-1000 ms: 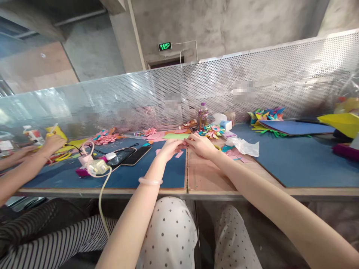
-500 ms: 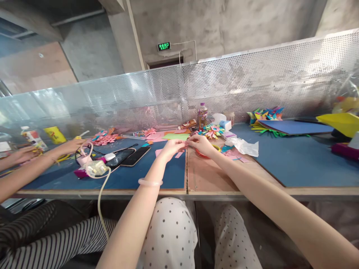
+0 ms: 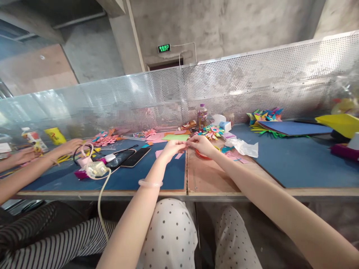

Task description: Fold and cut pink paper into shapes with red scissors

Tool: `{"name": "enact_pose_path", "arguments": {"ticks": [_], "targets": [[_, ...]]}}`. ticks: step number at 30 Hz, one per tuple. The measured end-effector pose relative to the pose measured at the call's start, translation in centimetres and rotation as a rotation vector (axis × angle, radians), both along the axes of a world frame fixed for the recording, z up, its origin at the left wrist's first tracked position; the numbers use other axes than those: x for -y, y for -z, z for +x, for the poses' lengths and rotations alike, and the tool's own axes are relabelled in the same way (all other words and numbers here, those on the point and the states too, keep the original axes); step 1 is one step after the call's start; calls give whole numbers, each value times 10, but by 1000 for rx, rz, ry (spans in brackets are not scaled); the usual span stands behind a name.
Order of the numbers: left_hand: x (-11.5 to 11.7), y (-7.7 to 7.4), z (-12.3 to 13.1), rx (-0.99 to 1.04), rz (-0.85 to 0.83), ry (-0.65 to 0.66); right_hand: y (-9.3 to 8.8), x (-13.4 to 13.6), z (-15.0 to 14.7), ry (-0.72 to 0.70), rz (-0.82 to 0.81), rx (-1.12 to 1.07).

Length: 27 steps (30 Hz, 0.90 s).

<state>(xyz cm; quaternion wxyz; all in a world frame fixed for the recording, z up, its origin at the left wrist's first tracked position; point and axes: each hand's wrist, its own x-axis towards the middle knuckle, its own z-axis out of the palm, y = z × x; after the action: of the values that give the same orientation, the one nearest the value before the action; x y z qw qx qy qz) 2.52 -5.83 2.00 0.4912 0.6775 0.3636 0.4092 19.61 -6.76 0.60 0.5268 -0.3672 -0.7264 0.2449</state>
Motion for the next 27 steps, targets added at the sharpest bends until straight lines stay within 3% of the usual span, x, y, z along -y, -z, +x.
{"name": "enact_pose_path", "arguments": {"ticks": [5, 13, 27], "targets": [[2, -2, -1, -9, -3, 7, -3, 2, -1, 21, -2, -13], [5, -5, -1, -36, 18, 5, 2, 0, -1, -105, -89, -106], [8, -6, 1, 65, -23, 26, 2, 4, -5, 141, 249, 79]]}}
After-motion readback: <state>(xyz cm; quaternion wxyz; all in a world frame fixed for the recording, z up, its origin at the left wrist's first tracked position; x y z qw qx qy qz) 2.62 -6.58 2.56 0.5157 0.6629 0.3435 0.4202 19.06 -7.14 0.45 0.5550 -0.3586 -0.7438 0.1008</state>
